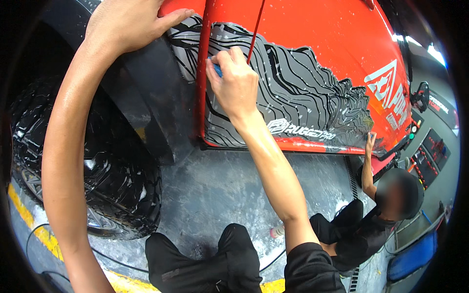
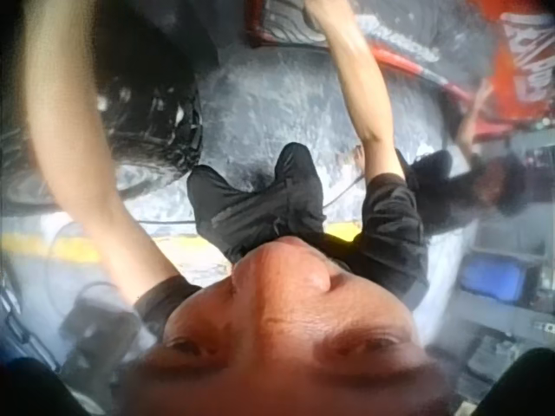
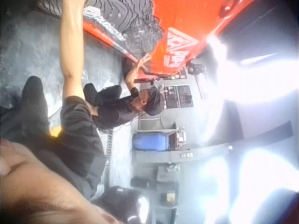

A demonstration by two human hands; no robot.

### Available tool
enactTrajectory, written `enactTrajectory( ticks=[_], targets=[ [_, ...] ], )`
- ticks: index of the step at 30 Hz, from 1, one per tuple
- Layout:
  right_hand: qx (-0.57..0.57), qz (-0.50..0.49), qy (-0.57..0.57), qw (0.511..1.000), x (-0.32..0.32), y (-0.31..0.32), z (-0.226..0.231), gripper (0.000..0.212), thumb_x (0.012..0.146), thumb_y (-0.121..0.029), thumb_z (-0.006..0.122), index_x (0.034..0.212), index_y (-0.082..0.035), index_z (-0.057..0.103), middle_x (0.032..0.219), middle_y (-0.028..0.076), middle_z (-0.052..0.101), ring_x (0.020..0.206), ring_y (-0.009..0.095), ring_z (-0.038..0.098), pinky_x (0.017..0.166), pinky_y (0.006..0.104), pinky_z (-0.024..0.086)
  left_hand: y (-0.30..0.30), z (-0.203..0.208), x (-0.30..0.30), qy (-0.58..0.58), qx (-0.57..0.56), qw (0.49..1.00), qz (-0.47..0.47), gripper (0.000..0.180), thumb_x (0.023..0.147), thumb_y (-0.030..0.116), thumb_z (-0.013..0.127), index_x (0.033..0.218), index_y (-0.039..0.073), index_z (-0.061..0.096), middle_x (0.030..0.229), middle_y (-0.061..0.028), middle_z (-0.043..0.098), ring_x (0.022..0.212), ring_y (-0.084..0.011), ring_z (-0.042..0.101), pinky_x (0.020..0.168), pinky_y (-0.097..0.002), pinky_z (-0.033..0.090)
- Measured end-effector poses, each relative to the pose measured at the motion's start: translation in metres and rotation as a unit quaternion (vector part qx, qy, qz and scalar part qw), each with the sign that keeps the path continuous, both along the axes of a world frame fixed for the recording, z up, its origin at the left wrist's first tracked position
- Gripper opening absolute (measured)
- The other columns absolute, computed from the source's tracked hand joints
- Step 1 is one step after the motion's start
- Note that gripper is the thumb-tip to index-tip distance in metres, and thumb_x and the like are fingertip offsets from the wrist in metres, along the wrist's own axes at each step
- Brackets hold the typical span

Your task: The person applies a large black and grey patterned vinyl wrap to the side of a red vehicle. They use a blue squeegee to smooth the material and a spray bottle to apply liquid, working carefully around the vehicle's contours and wheel arch.

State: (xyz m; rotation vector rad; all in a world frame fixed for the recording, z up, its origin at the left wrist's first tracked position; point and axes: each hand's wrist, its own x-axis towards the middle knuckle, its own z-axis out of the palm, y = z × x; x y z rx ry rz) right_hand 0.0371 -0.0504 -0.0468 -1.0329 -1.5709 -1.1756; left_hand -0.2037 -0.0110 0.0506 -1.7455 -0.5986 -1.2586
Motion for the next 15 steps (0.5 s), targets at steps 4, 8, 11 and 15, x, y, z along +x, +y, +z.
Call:
enactTrajectory(
  ticks=[4,8,11,15],
  targets=[
    [0.001,0.027,0.069,0.997,-0.002,-0.014,-0.006,0.019,0.093,-0.012,0.085,0.087,-0.003,0.07,0.085,0.012,0.064,0.069,0.031,0.068,0.061,0.0419,0.055,-0.003,0.002,-0.005,0.003,-0.004,1.0,0.009,0.073,0.105,0.05,0.065,0.163,0.008,0.053,0.176,-0.0127,0.043,0.169,-0.026,0.028,0.139,-0.0489,0.019],
    [0.017,0.033,0.013,0.999,-0.005,0.0,0.006,0.019,0.09,-0.009,0.087,0.087,-0.002,0.07,0.082,0.011,0.063,0.066,0.024,0.066,0.06,0.0402,0.053,0.004,0.002,-0.001,-0.005,0.012,1.0,0.019,0.073,0.105,0.051,0.066,0.163,0.008,0.053,0.176,-0.0127,0.043,0.168,-0.0259,0.029,0.139,-0.049,0.019],
    [-0.013,0.035,0.112,0.993,-0.003,-0.018,-0.009,0.017,0.09,-0.01,0.086,0.088,-0.003,0.07,0.082,0.011,0.064,0.068,0.026,0.067,0.063,0.0415,0.053,0.0,0.001,-0.001,0.001,-0.001,1.0,0.021,0.074,0.104,0.052,0.066,0.162,0.008,0.053,0.176,-0.0127,0.042,0.168,-0.026,0.03,0.139,-0.0492,0.02],
    [0.003,0.054,0.047,0.997,0.0,-0.002,0.005,0.015,0.092,-0.011,0.084,0.09,-0.004,0.071,0.083,0.012,0.064,0.07,0.027,0.068,0.064,0.0416,0.054,-0.008,0.006,-0.001,0.005,-0.001,0.999,0.038,0.073,0.105,0.053,0.065,0.162,0.009,0.054,0.176,-0.0126,0.042,0.168,-0.0262,0.03,0.139,-0.0495,0.02]
  ],
)
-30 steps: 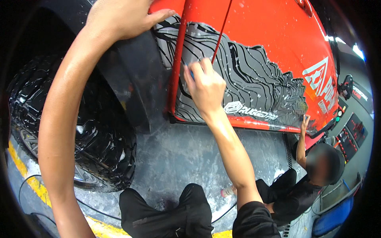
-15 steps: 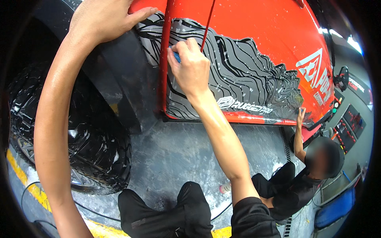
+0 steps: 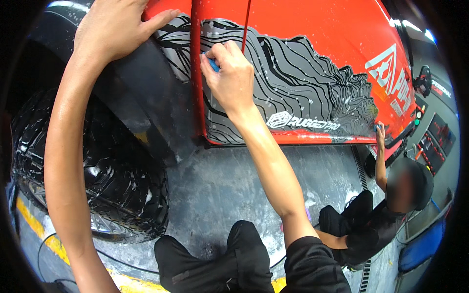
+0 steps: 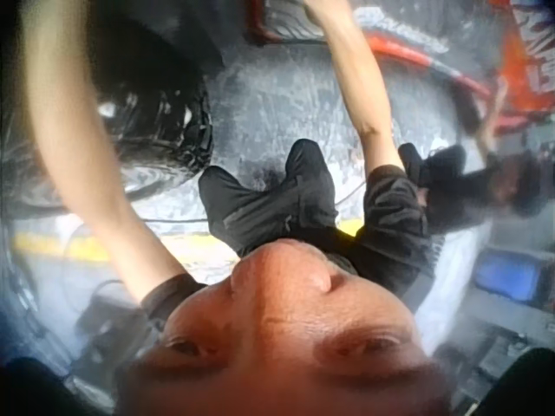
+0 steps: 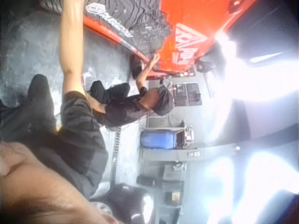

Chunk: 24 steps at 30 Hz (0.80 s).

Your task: The person applies a large black and grey patterned vinyl wrap to the side of a red vehicle. They use a blue squeegee to smooth the material and a spray bottle to apply liquid, working carefully around the vehicle's contours and wheel arch.

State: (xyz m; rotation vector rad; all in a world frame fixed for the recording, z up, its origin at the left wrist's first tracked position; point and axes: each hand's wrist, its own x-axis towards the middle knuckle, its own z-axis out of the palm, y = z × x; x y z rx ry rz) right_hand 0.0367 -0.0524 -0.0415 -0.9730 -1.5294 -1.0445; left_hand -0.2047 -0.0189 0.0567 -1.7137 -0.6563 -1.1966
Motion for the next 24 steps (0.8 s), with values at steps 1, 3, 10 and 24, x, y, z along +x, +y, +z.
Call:
enactTrajectory(
  ticks=[1,3,10,24],
  targets=[
    [0.01,0.012,-0.003,1.0,0.0,-0.003,-0.001,0.015,0.092,-0.011,0.084,0.09,-0.004,0.071,0.083,0.012,0.065,0.07,0.027,0.068,0.064,0.0413,0.054,0.0,0.001,-0.005,0.002,0.002,1.0,0.011,0.073,0.105,0.053,0.065,0.162,0.009,0.054,0.176,-0.0127,0.042,0.168,-0.0263,0.03,0.139,-0.0495,0.02],
    [-0.015,0.043,0.084,0.995,0.016,-0.015,-0.013,0.014,0.092,-0.013,0.086,0.093,-0.004,0.075,0.084,0.011,0.067,0.07,0.024,0.068,0.064,0.0382,0.055,0.007,-0.002,-0.006,0.003,-0.014,1.0,-0.006,0.073,0.105,0.054,0.065,0.162,0.009,0.053,0.176,-0.0128,0.041,0.168,-0.0264,0.029,0.14,-0.0494,0.019],
    [0.043,0.026,-0.022,0.998,0.026,-0.01,0.017,0.017,0.087,-0.014,0.093,0.096,-0.007,0.081,0.083,0.006,0.07,0.068,0.017,0.065,0.059,0.0323,0.052,-0.005,-0.001,0.006,-0.007,-0.026,0.999,0.023,0.072,0.106,0.054,0.064,0.161,0.01,0.054,0.176,-0.0125,0.041,0.168,-0.027,0.03,0.14,-0.049,0.018],
    [0.047,0.043,-0.015,0.998,0.032,-0.014,0.017,0.017,0.085,-0.016,0.094,0.095,-0.008,0.082,0.079,0.005,0.067,0.068,0.016,0.06,0.061,0.0326,0.049,-0.027,0.0,0.012,-0.008,-0.042,0.999,-0.005,0.069,0.101,0.049,0.073,0.155,0.009,0.059,0.171,-0.0127,0.046,0.163,-0.0312,0.037,0.138,-0.0507,0.022]
  ],
)
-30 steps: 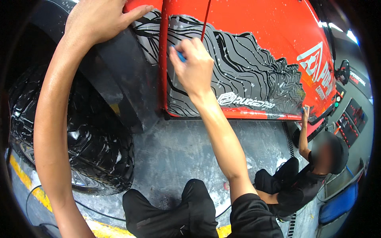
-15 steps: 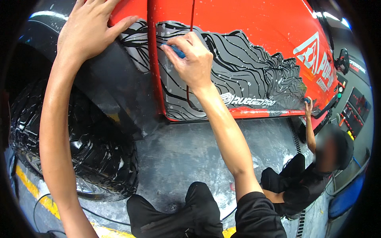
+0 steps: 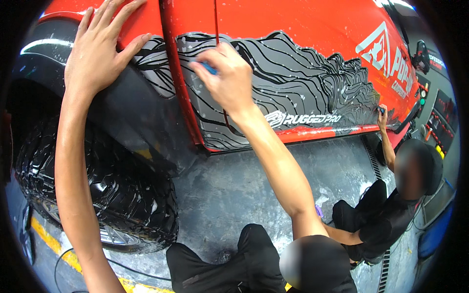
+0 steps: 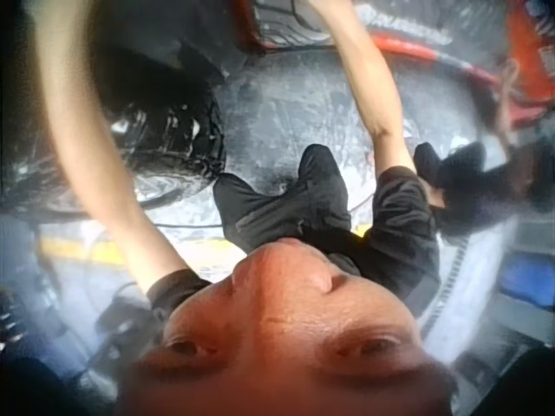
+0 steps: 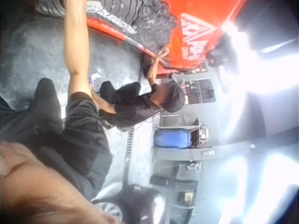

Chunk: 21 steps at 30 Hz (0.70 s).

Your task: The person applies a large black and grey patterned vinyl wrap to the side of a red vehicle. They use a blue squeegee to smooth the material and a spray bottle to apply liquid, working carefully around the vehicle's contours and wheel arch.

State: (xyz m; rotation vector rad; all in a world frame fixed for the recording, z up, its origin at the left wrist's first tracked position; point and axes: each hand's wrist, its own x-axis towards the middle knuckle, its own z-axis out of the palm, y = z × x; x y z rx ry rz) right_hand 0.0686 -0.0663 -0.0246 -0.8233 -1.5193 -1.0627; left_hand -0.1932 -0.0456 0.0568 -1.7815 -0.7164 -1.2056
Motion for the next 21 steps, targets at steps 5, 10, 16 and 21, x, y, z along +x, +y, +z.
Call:
enactTrajectory(
  ticks=[5,10,16,21],
  targets=[
    [-0.015,-0.03,0.003,0.999,-0.003,-0.003,0.002,0.017,0.086,-0.015,0.094,0.096,-0.008,0.083,0.084,0.005,0.07,0.069,0.018,0.064,0.062,0.0323,0.052,0.013,0.004,-0.013,0.013,0.015,1.0,0.012,0.071,0.102,0.051,0.07,0.157,0.009,0.057,0.171,-0.0134,0.046,0.164,-0.0316,0.035,0.138,-0.0508,0.021],
    [0.011,-0.057,-0.059,0.997,0.002,0.002,0.011,0.016,0.086,-0.026,0.093,0.094,-0.015,0.084,0.086,0.003,0.072,0.072,0.022,0.074,0.061,0.0364,0.059,0.008,0.004,-0.008,0.017,-0.006,1.0,0.023,0.072,0.104,0.054,0.067,0.16,0.01,0.055,0.173,-0.0137,0.044,0.165,-0.0296,0.033,0.139,-0.0504,0.019],
    [0.008,-0.067,-0.024,0.997,0.007,-0.004,0.007,0.016,0.088,-0.024,0.093,0.098,-0.015,0.086,0.087,0.005,0.072,0.075,0.02,0.073,0.066,0.0352,0.059,0.01,0.005,-0.01,0.011,0.016,1.0,0.013,0.071,0.101,0.051,0.071,0.156,0.008,0.059,0.17,-0.0143,0.047,0.164,-0.0303,0.035,0.137,-0.0505,0.022],
    [-0.027,-0.1,-0.036,0.994,-0.004,-0.007,0.019,0.02,0.086,-0.025,0.093,0.091,-0.012,0.079,0.088,0.004,0.07,0.074,0.024,0.072,0.066,0.0366,0.057,0.01,0.002,-0.011,0.021,0.007,1.0,-0.015,0.072,0.101,0.054,0.07,0.156,0.008,0.059,0.17,-0.0149,0.048,0.163,-0.0303,0.036,0.138,-0.0504,0.021]
  ],
)
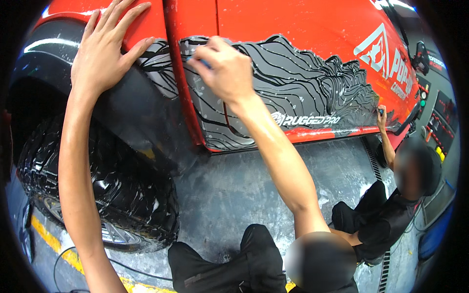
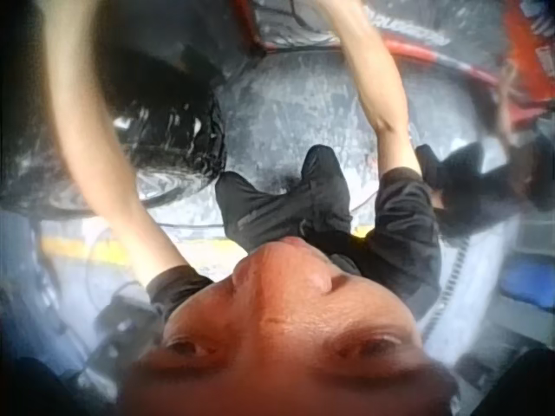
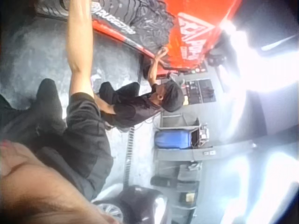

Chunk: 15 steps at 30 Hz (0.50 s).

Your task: The person applies a large black and grey patterned vinyl wrap to the side of a red vehicle. They use a blue squeegee to smooth the material and a spray bottle to apply liquid, working carefully around the vehicle's contours and wheel arch.

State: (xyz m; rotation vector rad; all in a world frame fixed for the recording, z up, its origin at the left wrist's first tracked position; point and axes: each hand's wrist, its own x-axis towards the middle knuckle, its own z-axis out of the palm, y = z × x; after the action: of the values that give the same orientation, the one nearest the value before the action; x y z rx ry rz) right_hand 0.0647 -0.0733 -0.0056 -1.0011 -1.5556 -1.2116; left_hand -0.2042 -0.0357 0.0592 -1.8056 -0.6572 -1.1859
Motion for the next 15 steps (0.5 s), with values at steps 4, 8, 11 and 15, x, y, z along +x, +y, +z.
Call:
enactTrajectory(
  ticks=[4,8,11,15],
  targets=[
    [0.013,0.027,-0.036,0.999,-0.007,0.005,0.003,0.016,0.089,-0.024,0.09,0.092,-0.013,0.078,0.088,0.004,0.068,0.074,0.024,0.073,0.063,0.0375,0.058,0.012,0.003,0.002,-0.005,0.019,1.0,0.006,0.073,0.099,0.051,0.073,0.156,0.008,0.06,0.17,-0.0154,0.047,0.164,-0.0311,0.035,0.138,-0.0505,0.02],
    [0.018,-0.032,-0.136,0.99,-0.014,0.016,0.01,0.013,0.093,-0.022,0.086,0.093,-0.015,0.076,0.09,0.001,0.067,0.071,0.021,0.072,0.059,0.0371,0.057,0.016,0.005,-0.004,0.01,0.042,0.999,0.021,0.07,0.101,0.052,0.072,0.155,0.008,0.061,0.17,-0.0158,0.047,0.165,-0.0312,0.033,0.138,-0.0504,0.02],
    [0.03,-0.008,-0.122,0.992,0.008,0.002,-0.001,0.013,0.091,-0.021,0.089,0.095,-0.014,0.079,0.085,0.001,0.065,0.066,0.019,0.069,0.057,0.0352,0.056,0.004,0.002,-0.001,-0.004,0.009,1.0,0.002,0.071,0.101,0.052,0.072,0.155,0.008,0.061,0.17,-0.0155,0.047,0.165,-0.0315,0.033,0.139,-0.0503,0.019],
    [0.036,0.038,-0.088,0.995,0.015,-0.005,-0.002,0.015,0.092,-0.024,0.085,0.088,-0.015,0.074,0.084,0.002,0.064,0.068,0.022,0.071,0.057,0.0382,0.057,-0.007,0.003,0.005,-0.018,-0.008,1.0,0.02,0.071,0.1,0.053,0.071,0.155,0.009,0.061,0.17,-0.0147,0.047,0.165,-0.0313,0.032,0.139,-0.0502,0.019]
  ],
)
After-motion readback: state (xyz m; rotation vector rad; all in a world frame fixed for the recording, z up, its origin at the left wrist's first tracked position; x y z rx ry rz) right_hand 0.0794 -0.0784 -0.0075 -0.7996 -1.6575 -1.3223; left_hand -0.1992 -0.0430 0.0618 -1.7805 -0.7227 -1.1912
